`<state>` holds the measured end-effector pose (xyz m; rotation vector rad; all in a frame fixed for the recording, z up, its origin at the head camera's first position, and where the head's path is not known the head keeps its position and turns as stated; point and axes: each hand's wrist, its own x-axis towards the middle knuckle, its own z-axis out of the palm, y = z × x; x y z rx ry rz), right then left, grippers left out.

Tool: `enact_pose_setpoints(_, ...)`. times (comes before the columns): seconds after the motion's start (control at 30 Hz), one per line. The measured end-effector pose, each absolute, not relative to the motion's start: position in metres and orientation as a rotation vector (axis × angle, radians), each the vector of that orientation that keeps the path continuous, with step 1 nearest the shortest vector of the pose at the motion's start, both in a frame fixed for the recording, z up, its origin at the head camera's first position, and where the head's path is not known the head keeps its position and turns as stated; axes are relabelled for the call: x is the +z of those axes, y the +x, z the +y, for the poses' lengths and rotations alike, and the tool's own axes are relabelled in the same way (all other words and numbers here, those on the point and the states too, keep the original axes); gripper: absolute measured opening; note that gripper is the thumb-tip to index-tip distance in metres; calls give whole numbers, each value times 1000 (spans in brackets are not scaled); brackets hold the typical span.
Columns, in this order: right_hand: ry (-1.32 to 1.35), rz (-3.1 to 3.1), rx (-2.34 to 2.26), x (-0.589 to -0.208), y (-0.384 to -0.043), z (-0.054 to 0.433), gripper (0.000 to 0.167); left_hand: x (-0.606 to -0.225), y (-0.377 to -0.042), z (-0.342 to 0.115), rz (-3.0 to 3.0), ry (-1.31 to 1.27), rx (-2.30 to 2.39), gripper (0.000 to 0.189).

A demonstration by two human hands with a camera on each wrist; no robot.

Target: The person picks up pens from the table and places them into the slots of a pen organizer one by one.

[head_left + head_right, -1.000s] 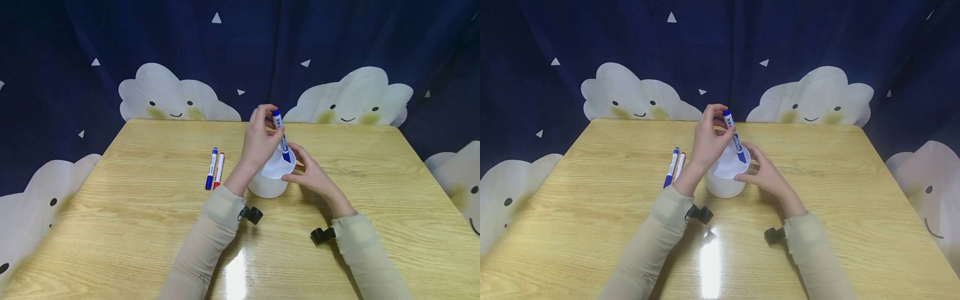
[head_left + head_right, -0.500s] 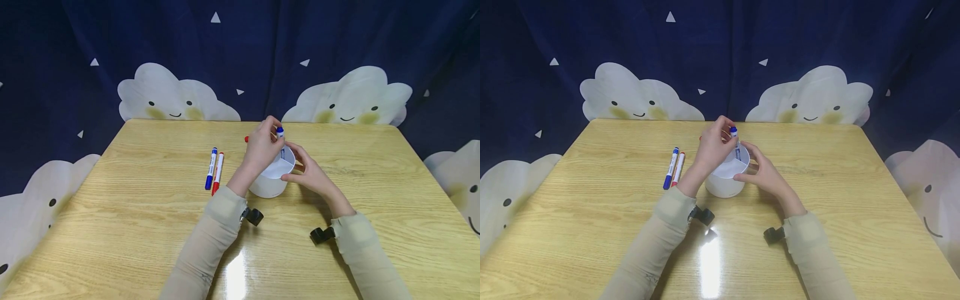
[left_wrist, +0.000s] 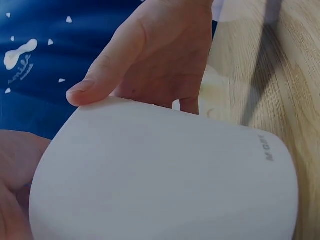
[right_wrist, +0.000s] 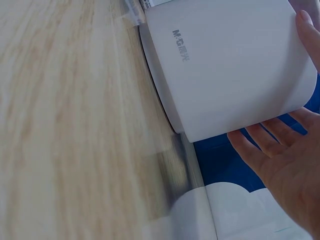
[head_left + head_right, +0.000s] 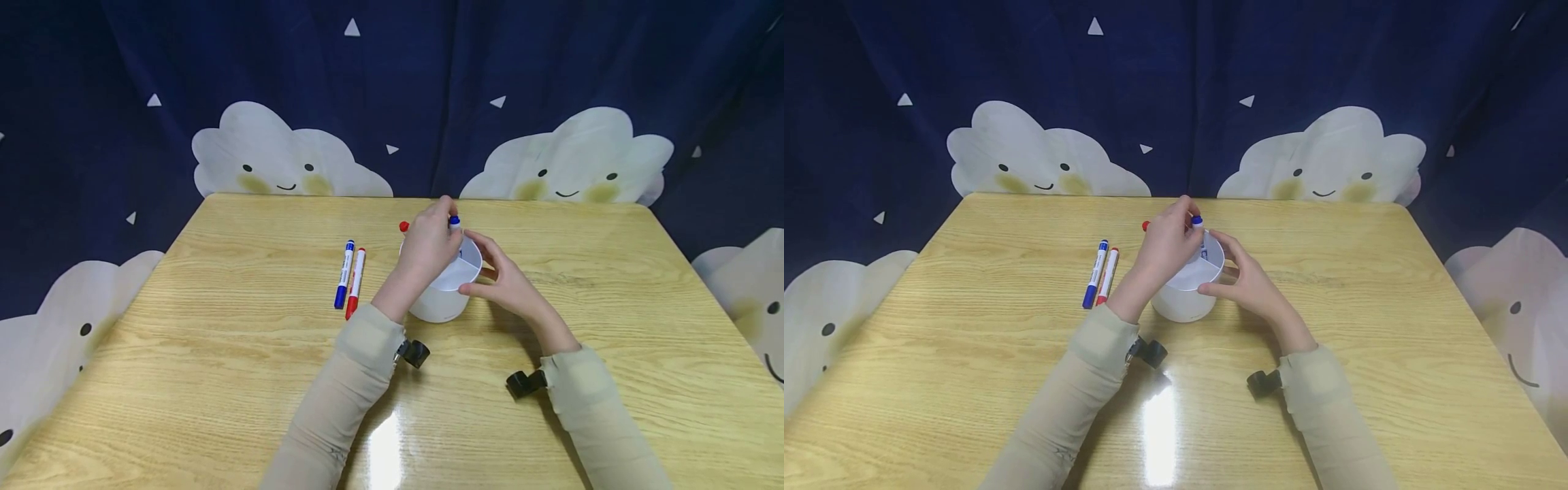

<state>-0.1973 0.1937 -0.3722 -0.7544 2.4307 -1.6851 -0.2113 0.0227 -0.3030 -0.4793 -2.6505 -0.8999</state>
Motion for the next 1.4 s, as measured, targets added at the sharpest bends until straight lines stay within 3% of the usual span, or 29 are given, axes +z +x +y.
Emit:
enact_pose_setpoints(0.4,-737,2419,-1689,-371,-197,193,84,-302,-211,19,-2674,-488,-889,25)
enact_pose_setpoints(0.8,-720,2413,-1702,-372,-198,192,84,-293,-212,-18,-2538,-599,-907,21)
enact_pose_setpoints(1.4,-684,2423,-1690,-369,-195,191,85,-312,-215,-83,-2338,-346,-997,18)
